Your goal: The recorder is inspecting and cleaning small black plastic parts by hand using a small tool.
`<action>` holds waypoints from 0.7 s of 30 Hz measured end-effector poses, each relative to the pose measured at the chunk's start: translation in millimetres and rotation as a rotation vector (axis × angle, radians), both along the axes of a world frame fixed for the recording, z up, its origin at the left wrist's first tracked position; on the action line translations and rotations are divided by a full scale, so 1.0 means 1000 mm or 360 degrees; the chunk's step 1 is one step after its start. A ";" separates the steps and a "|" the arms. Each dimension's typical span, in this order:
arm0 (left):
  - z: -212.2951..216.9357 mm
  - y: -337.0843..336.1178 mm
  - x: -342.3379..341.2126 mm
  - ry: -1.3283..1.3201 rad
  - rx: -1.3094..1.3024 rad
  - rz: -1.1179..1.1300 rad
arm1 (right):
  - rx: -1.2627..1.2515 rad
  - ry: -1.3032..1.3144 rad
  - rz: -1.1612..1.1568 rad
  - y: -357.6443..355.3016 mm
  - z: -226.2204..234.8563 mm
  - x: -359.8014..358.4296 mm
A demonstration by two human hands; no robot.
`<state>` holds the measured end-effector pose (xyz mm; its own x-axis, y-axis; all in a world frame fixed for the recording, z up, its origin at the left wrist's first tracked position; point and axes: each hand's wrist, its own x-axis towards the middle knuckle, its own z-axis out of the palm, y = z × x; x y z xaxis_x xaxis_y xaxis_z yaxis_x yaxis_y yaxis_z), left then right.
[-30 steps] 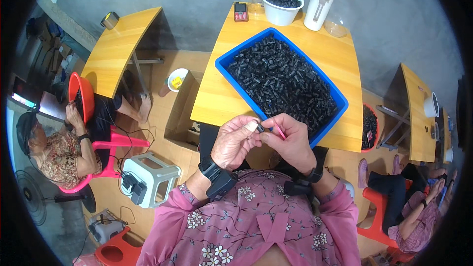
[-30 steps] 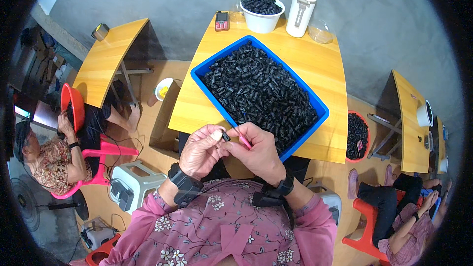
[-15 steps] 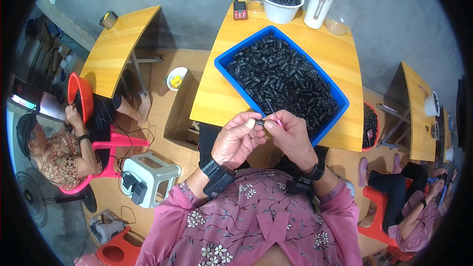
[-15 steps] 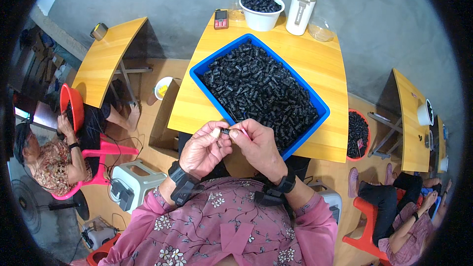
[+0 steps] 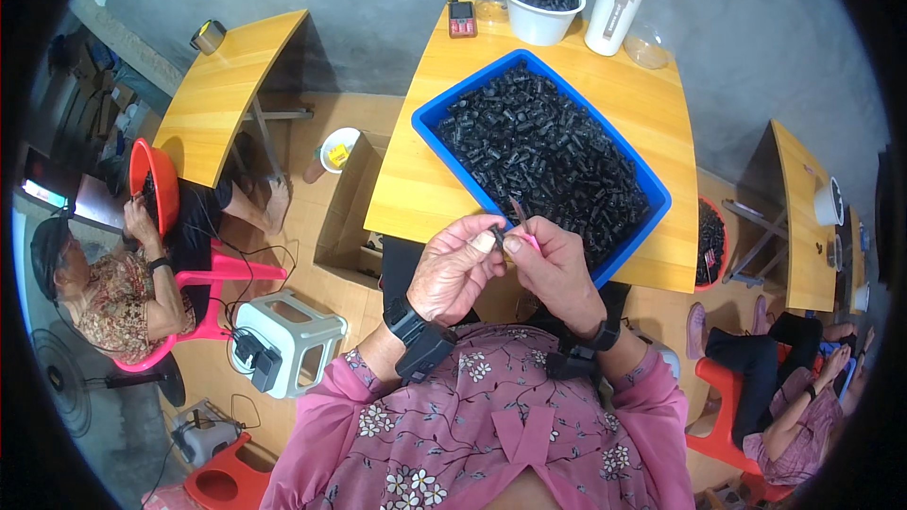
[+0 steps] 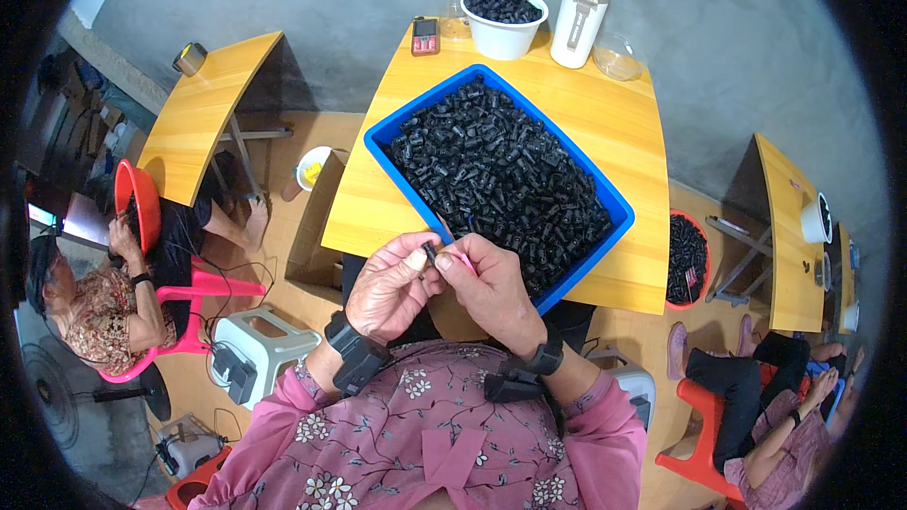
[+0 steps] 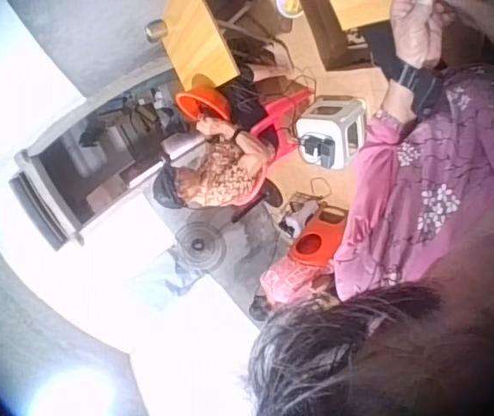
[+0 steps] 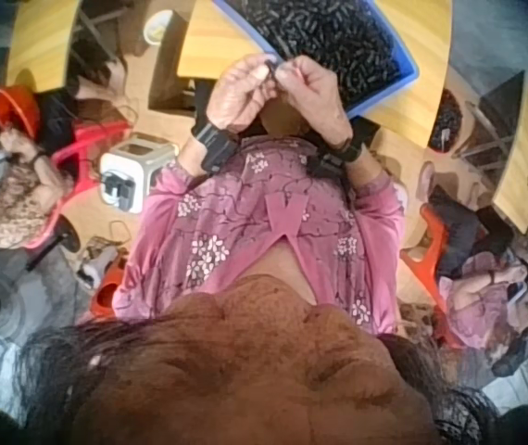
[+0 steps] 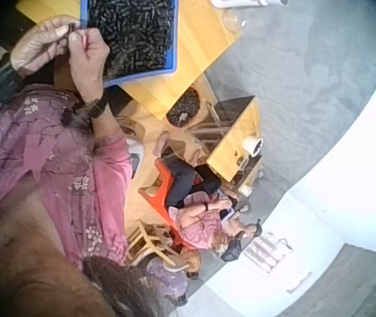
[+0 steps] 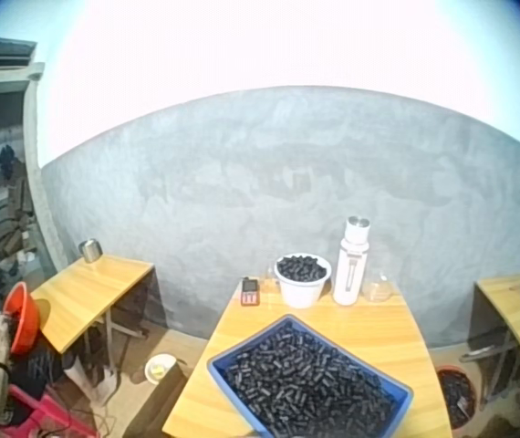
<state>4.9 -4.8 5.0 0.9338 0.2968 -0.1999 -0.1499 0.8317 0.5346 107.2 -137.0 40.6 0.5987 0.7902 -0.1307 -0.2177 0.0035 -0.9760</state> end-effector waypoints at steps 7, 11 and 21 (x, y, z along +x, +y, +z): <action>-0.008 -0.001 -0.003 0.0071 -0.0069 -0.0079 | -0.0019 -0.0128 0.0049 0.000 -0.002 0.000; 0.001 -0.001 -0.002 0.0066 -0.0127 -0.0050 | -0.0035 -0.0380 -0.0039 -0.003 0.002 0.003; -0.005 0.001 -0.002 -0.0047 -0.0413 -0.0115 | -0.0190 -0.0681 0.0095 -0.011 0.012 0.008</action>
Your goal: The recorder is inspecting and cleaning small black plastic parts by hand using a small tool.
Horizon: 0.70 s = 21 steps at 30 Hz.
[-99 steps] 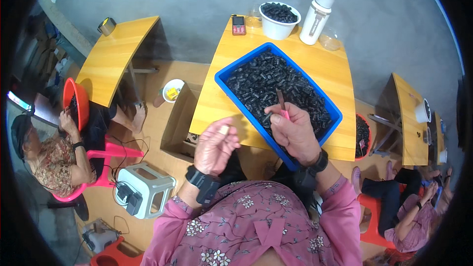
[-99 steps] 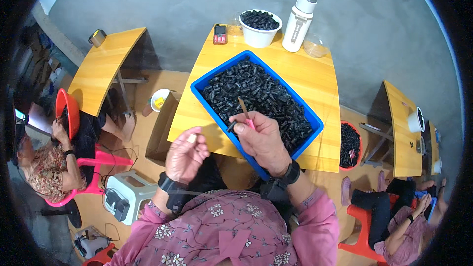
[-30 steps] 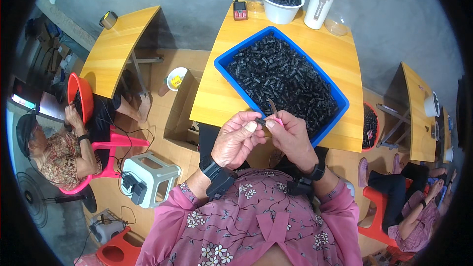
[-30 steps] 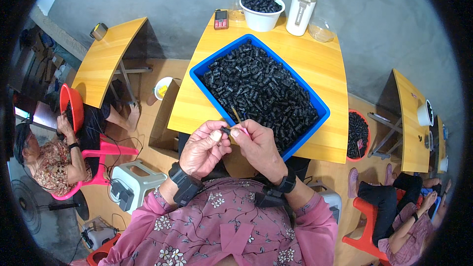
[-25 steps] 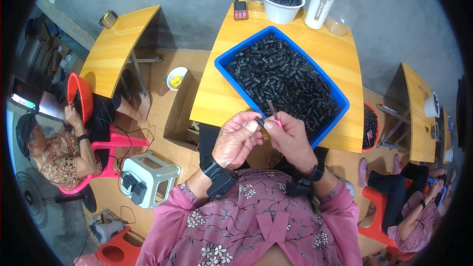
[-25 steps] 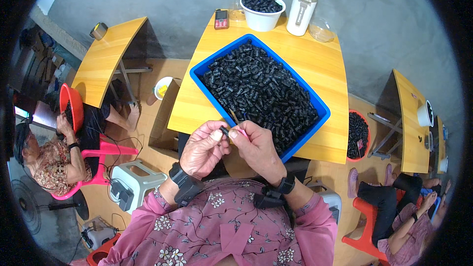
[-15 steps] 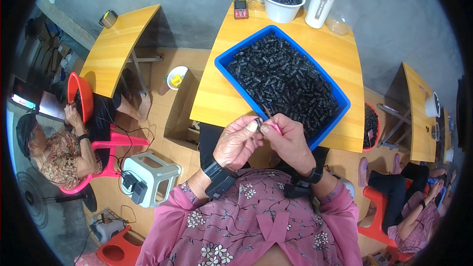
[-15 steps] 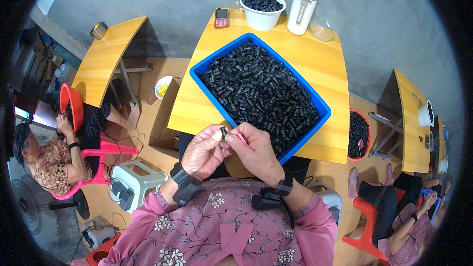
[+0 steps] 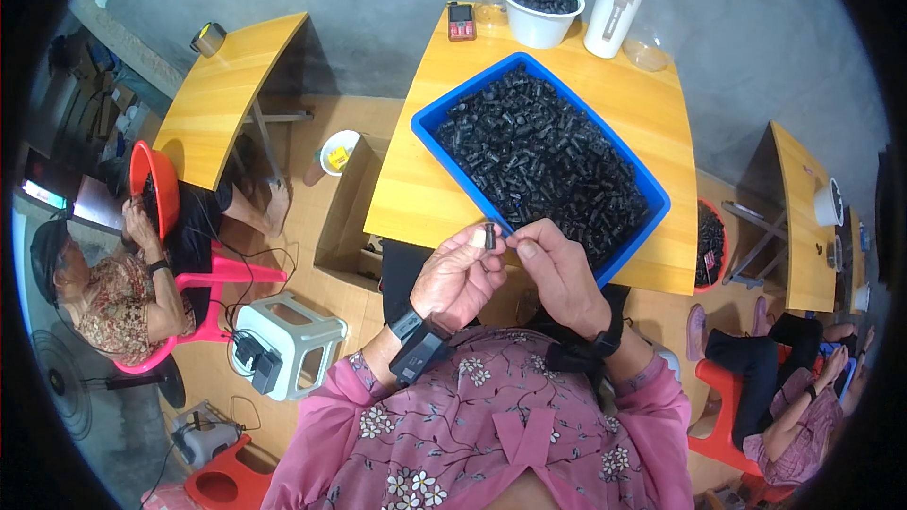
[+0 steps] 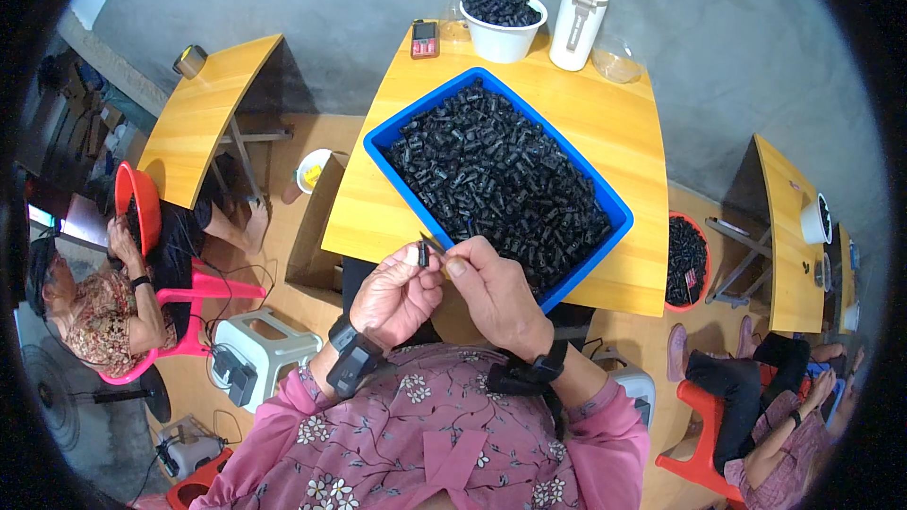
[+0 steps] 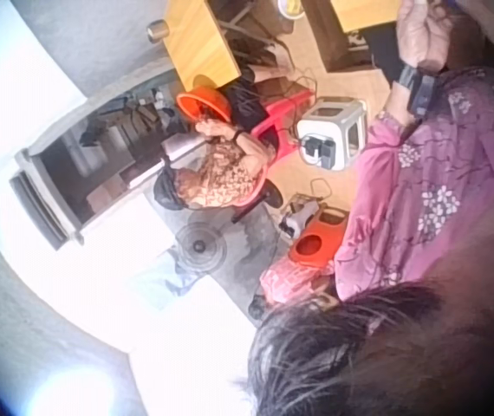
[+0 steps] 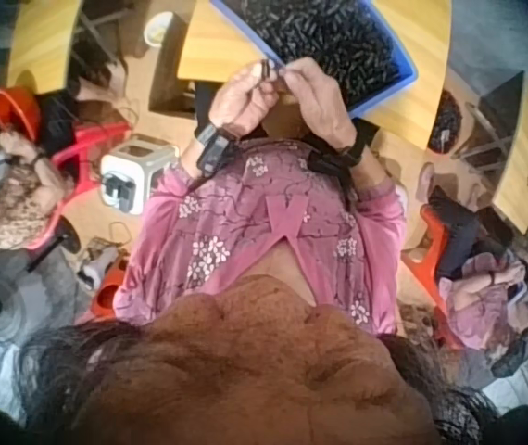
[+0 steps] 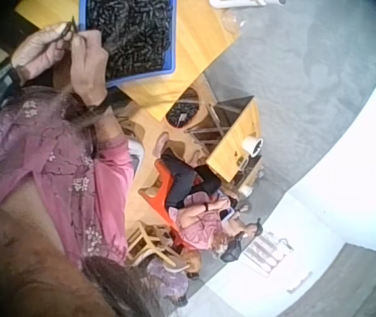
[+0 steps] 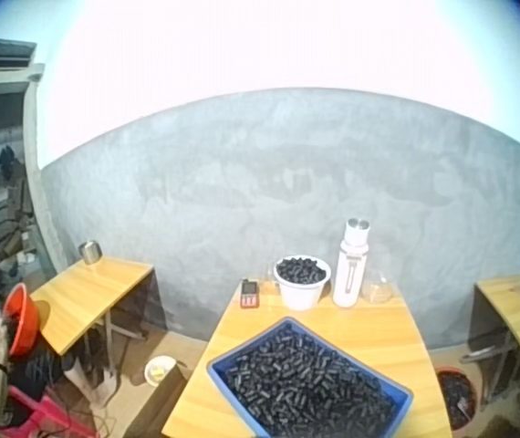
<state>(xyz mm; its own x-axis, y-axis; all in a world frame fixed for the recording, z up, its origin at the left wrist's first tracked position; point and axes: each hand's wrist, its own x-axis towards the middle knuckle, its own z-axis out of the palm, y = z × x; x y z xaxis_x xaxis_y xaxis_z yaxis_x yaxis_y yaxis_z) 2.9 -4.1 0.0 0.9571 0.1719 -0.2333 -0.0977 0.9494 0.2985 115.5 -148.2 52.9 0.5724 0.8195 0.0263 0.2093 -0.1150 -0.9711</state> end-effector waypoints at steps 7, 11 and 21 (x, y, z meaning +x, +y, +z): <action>0.011 -0.006 0.000 0.0184 -0.0008 0.0075 | 0.0186 -0.0546 0.0054 0.000 -0.017 -0.002; 0.006 -0.004 -0.001 0.0123 -0.0085 0.0022 | 0.0246 -0.0728 0.0058 0.001 -0.020 -0.001; 0.015 -0.008 -0.001 0.0193 -0.0065 0.0110 | 0.0252 -0.0852 0.0046 0.003 -0.022 0.000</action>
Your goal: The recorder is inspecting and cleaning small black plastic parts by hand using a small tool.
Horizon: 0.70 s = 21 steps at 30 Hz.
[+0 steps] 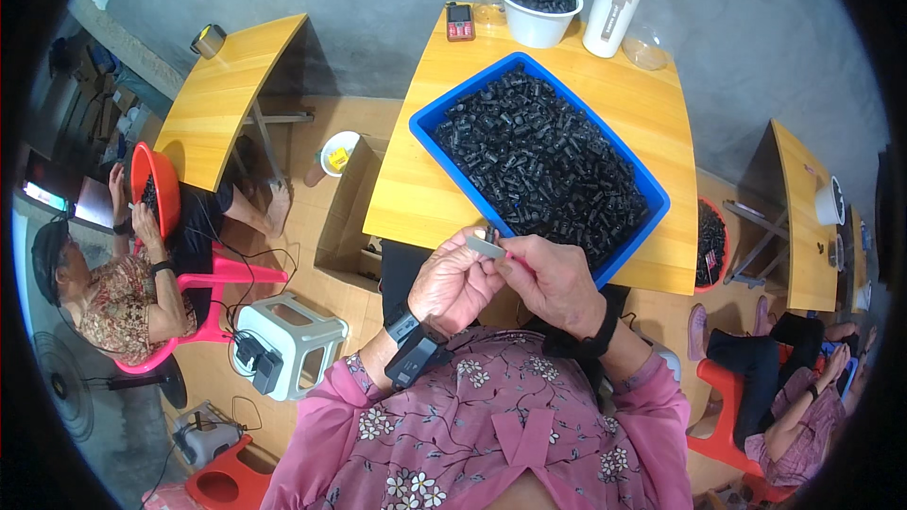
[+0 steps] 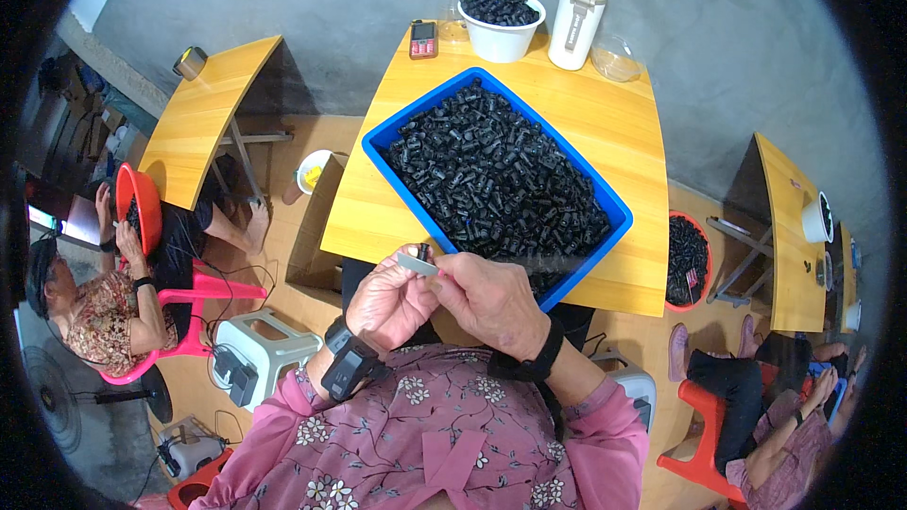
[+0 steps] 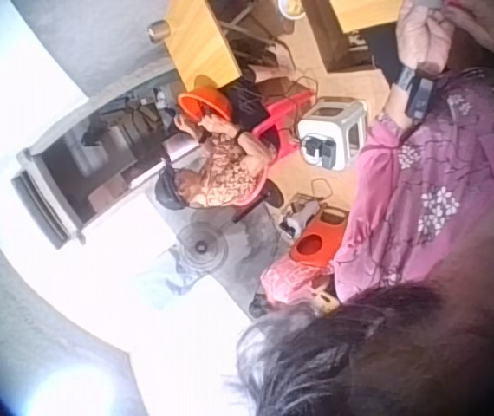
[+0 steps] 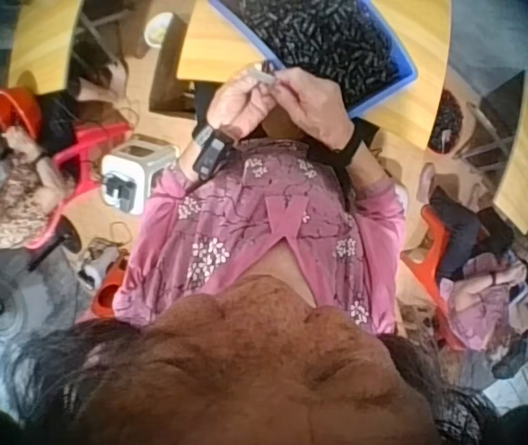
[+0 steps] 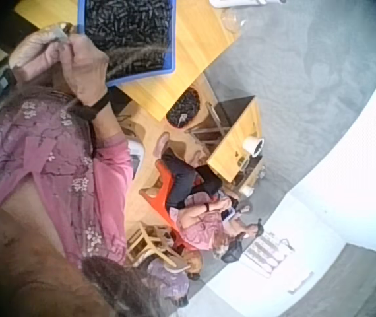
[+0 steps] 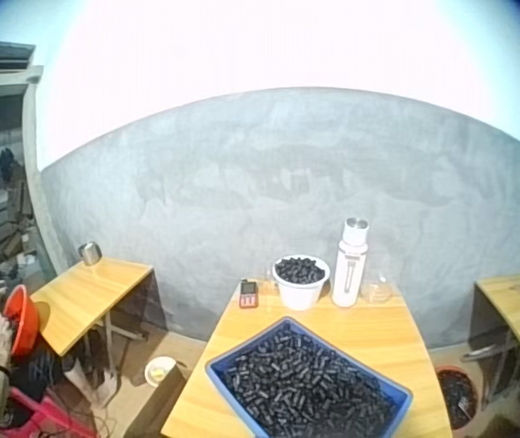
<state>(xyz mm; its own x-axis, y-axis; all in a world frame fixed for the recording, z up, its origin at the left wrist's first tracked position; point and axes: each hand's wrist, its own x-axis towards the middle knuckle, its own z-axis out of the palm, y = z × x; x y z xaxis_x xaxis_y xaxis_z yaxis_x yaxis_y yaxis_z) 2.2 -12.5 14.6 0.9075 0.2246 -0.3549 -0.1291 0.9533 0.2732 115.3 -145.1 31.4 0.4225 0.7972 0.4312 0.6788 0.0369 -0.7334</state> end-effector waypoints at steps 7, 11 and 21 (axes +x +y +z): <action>-0.004 0.001 0.001 -0.0081 -0.0043 -0.0014 | 0.0011 0.0040 0.0022 0.001 -0.001 0.002; -0.003 0.002 0.001 -0.0029 -0.0093 -0.0041 | 0.0033 -0.0004 0.0016 0.001 0.000 0.004; -0.001 0.003 0.000 -0.0115 -0.0097 -0.0053 | 0.0056 0.0074 0.0047 0.003 -0.007 0.005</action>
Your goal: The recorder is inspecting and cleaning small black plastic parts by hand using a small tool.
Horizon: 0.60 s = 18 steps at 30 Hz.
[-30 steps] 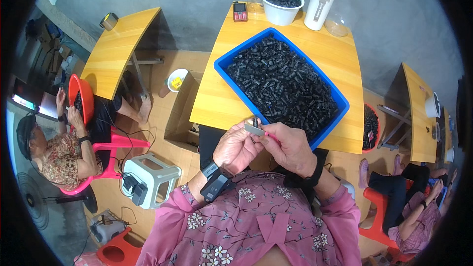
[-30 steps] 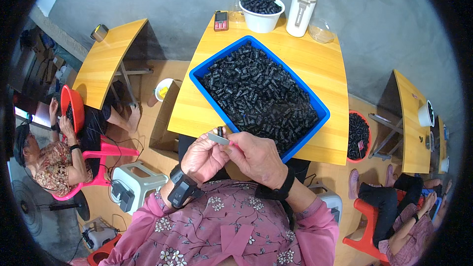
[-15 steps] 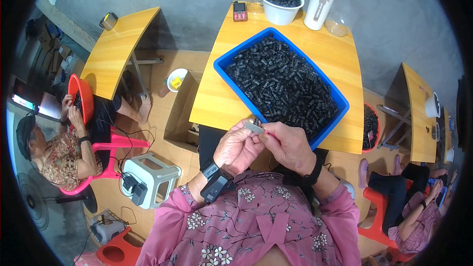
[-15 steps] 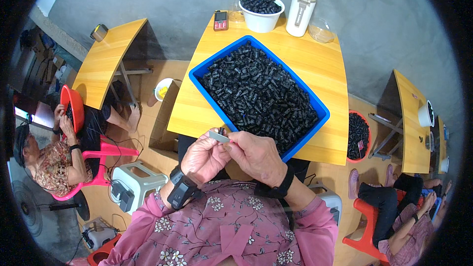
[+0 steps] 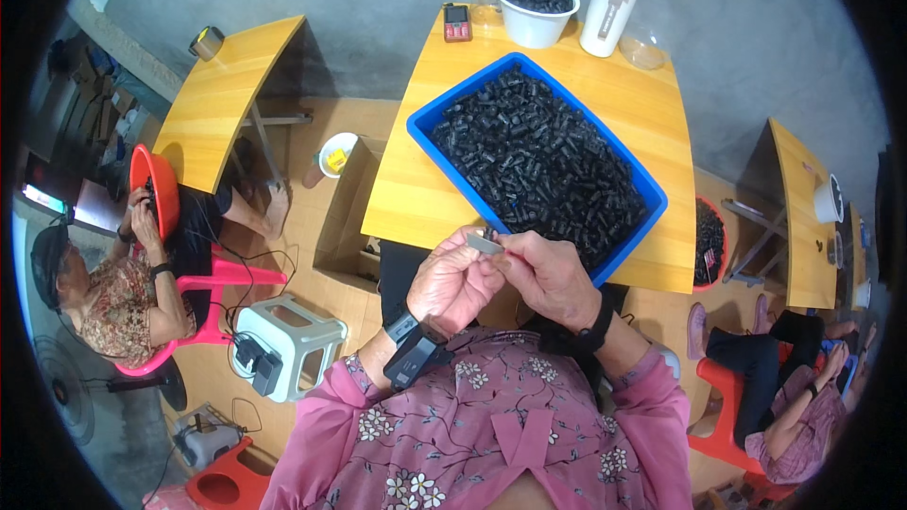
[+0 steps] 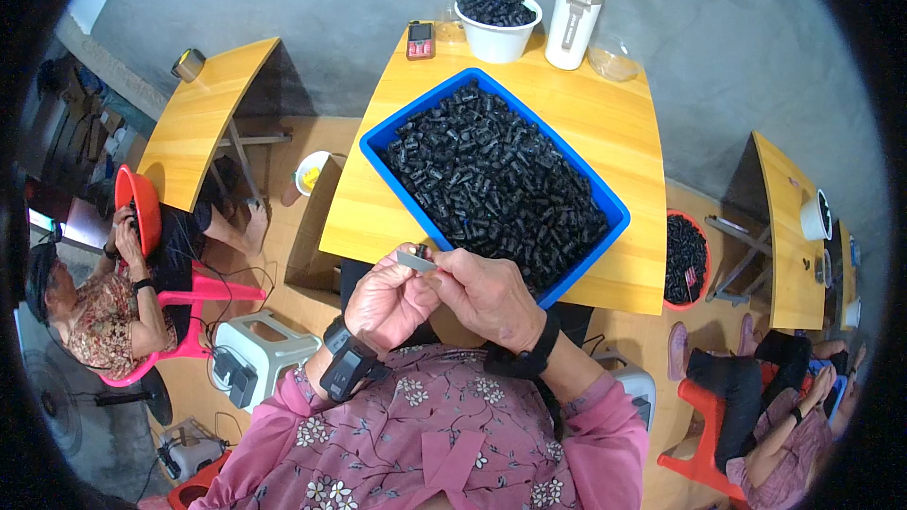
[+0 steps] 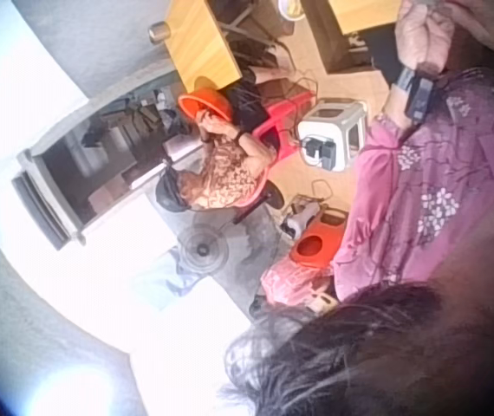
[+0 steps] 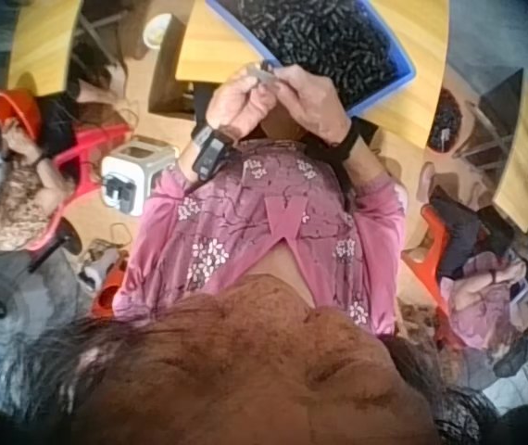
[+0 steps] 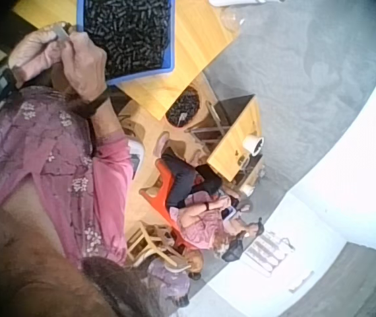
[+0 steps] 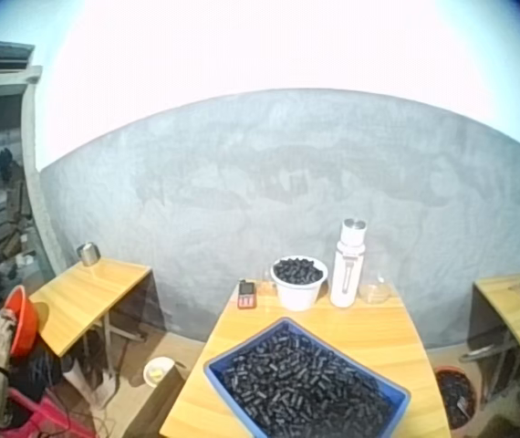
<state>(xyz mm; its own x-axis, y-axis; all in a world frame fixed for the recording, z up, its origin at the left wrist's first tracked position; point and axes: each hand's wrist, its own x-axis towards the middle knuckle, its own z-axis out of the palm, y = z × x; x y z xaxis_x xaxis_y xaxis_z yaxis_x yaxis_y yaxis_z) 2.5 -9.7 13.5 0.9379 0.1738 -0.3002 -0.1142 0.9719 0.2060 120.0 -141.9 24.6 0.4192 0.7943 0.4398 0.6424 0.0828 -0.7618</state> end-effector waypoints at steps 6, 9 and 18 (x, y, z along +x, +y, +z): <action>0.003 0.000 -0.001 0.0001 0.0006 0.0022 | 0.0033 0.0055 0.0024 0.001 0.002 0.000; 0.001 0.001 -0.001 0.0002 0.0035 0.0008 | 0.0044 0.0044 0.0025 0.002 0.006 0.000; -0.001 0.004 -0.002 -0.0114 0.0052 0.0037 | 0.0009 0.0133 -0.0045 -0.008 0.017 -0.002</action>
